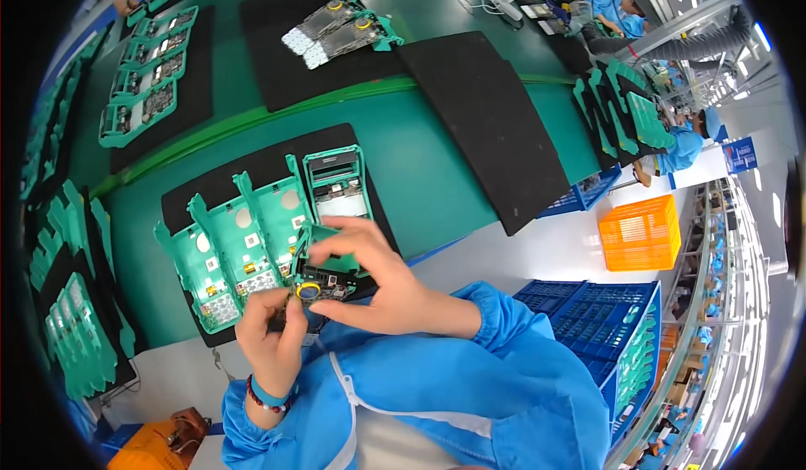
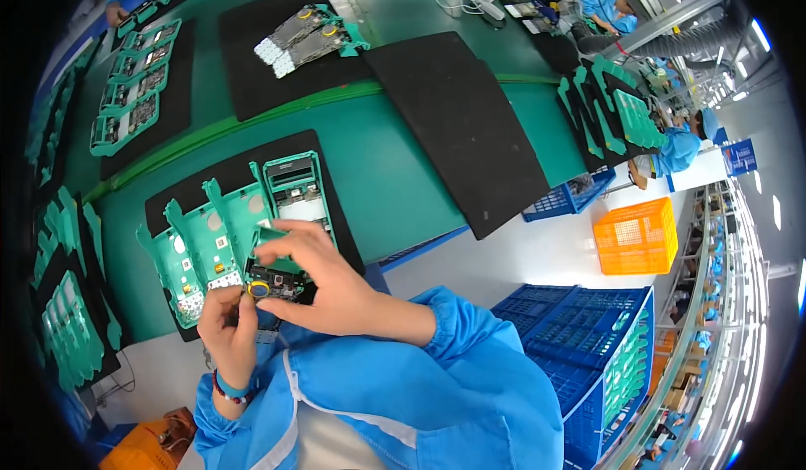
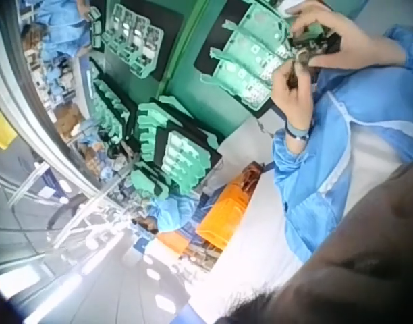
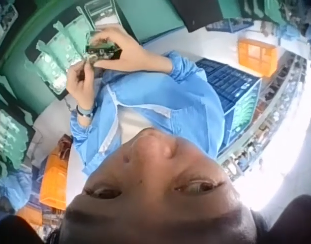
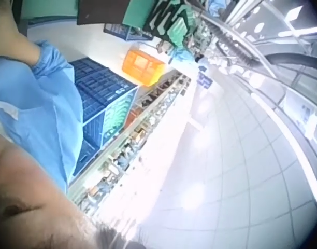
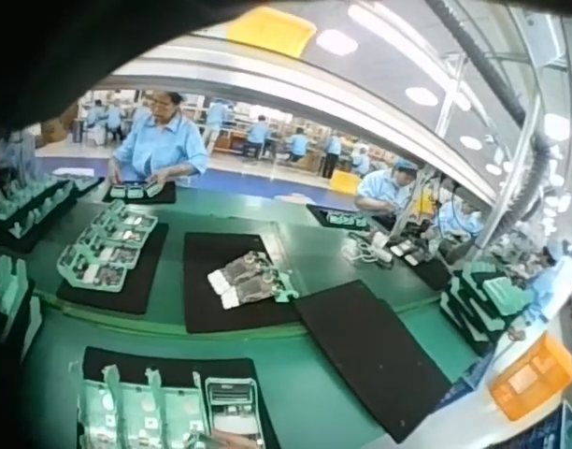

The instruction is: The person assembles internal components into handheld electronic devices by hand, inserting circuit boards and batteries into the device casings.

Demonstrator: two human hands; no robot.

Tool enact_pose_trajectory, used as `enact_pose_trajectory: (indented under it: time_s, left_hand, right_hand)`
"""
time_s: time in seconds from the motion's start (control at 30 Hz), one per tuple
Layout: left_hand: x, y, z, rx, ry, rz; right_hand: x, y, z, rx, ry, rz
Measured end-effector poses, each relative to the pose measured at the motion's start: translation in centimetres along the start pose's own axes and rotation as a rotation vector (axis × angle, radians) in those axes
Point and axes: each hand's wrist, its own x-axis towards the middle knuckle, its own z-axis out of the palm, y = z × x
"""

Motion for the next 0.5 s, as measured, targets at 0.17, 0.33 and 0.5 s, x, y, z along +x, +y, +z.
enact_pose_trajectory:
  time_s: [0.17, 0.33, 0.5]
  left_hand:
    - [0.1, 0.7, 0.7, -0.18, -0.019, -0.054]
    - [0.7, 0.6, 2.3, -0.323, 0.019, -0.014]
    - [0.8, 1.2, 1.2, -0.157, 0.013, 0.006]
  right_hand:
    - [-0.8, 0.0, 0.0, -0.168, 0.112, 0.047]
    - [-0.8, 0.6, -0.2, 0.409, 0.097, 0.205]
    - [-1.1, 1.2, 0.5, 0.613, 0.08, 0.311]
